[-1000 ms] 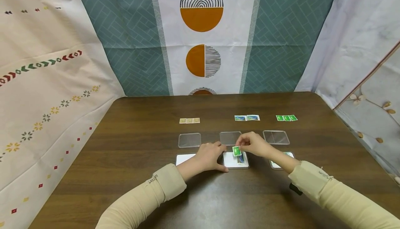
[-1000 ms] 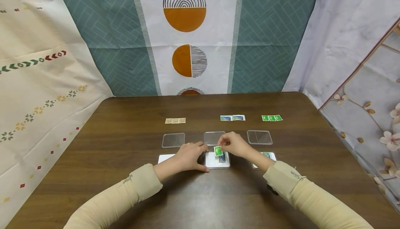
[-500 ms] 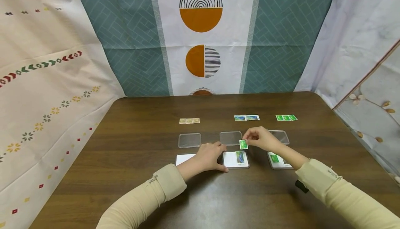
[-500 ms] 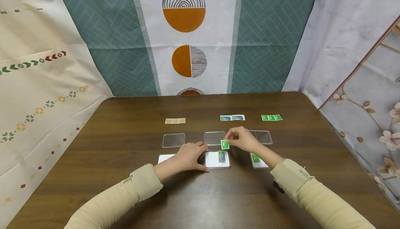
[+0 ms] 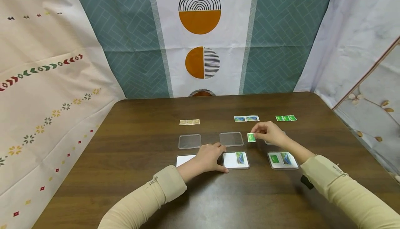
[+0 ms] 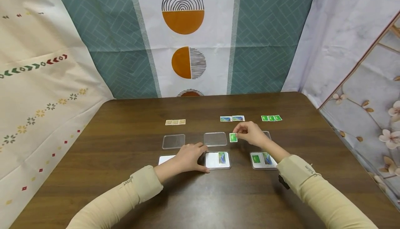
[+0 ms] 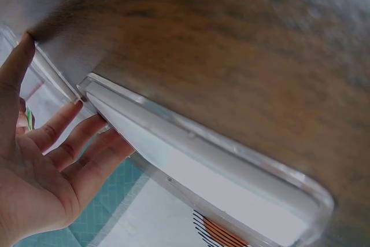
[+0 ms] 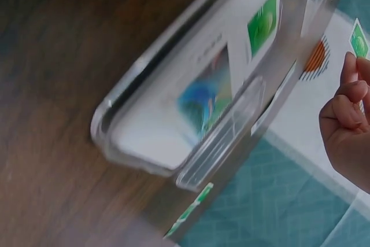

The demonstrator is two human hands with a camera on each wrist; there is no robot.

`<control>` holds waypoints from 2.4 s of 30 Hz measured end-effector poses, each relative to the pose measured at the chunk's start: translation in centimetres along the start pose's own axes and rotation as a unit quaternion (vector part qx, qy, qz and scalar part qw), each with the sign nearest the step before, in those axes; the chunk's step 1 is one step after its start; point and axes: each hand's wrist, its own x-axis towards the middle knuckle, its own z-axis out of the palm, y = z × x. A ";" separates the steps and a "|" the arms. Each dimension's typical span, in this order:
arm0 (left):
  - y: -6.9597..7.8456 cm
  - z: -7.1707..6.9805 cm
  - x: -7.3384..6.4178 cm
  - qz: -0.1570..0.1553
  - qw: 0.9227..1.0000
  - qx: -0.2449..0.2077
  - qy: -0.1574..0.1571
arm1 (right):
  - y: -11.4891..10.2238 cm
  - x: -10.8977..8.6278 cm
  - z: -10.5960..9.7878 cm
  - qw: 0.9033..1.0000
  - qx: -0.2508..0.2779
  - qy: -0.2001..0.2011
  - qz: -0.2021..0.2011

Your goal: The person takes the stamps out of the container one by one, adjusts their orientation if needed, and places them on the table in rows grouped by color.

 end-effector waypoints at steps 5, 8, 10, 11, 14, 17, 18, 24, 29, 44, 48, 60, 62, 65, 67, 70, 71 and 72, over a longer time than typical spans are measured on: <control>-0.1 -0.1 0.0 0.001 1.000 -0.001 -0.002 | 0.3 0.1 -1.3 1.000 0.006 0.008 0.007; -0.1 -0.2 0.0 0.001 1.000 0.001 -0.001 | 0.7 0.2 -2.1 1.000 0.010 0.015 0.009; -0.1 -0.2 0.0 0.001 1.000 0.002 -0.001 | 1.1 0.3 -2.5 1.000 0.022 0.021 -0.002; -0.1 -0.3 0.0 0.001 1.000 0.001 -0.001 | 1.3 0.3 -2.7 0.999 0.028 0.025 -0.009; 0.0 -0.2 0.0 0.001 1.000 0.001 -0.003 | 2.0 0.4 -3.1 0.997 0.059 0.031 -0.044; 0.0 -0.1 0.0 0.001 1.000 0.001 -0.006 | 2.6 0.5 -3.5 0.996 0.061 0.037 -0.049; 0.0 -0.1 0.0 0.001 1.000 0.001 -0.007 | 2.7 0.5 -3.6 0.997 0.055 0.039 -0.047; 0.1 -0.1 0.0 0.003 1.000 0.002 -0.005 | 3.1 1.1 -4.9 0.998 -0.018 0.056 0.023; 0.0 0.0 -0.1 0.003 1.000 0.004 0.000 | 3.4 1.7 -6.0 0.996 -0.047 0.062 0.041; 0.0 -0.3 -0.2 0.000 1.000 0.002 0.001 | 4.5 3.1 -7.3 0.991 -0.085 0.080 0.061; 0.0 -0.3 -0.1 0.000 1.000 0.004 0.001 | 5.5 3.5 -7.2 0.989 -0.096 0.076 0.077; 0.0 -0.3 0.1 -0.005 1.000 0.005 -0.007 | 8.1 4.5 -7.9 0.983 -0.154 0.029 0.091; 0.1 -0.4 0.1 -0.006 1.000 0.007 -0.006 | 8.3 4.6 -7.9 0.983 -0.154 0.019 0.096; 0.1 -0.3 0.0 -0.004 1.000 0.006 -0.004 | 8.7 4.7 -7.7 0.981 -0.161 0.013 0.106; 0.1 -0.2 -0.1 -0.003 1.000 0.005 -0.003 | 8.8 4.6 -7.5 0.979 -0.167 0.017 0.115; 0.1 -0.2 -0.1 0.000 1.000 0.003 -0.002 | 8.8 4.7 -7.2 0.977 -0.173 0.028 0.125; 0.0 -0.2 0.0 0.000 1.000 0.004 -0.002 | 8.8 4.7 -7.1 0.976 -0.175 0.034 0.126; 0.0 -0.2 0.0 0.000 1.000 0.006 -0.001 | 8.8 4.8 -7.1 0.975 -0.177 0.038 0.128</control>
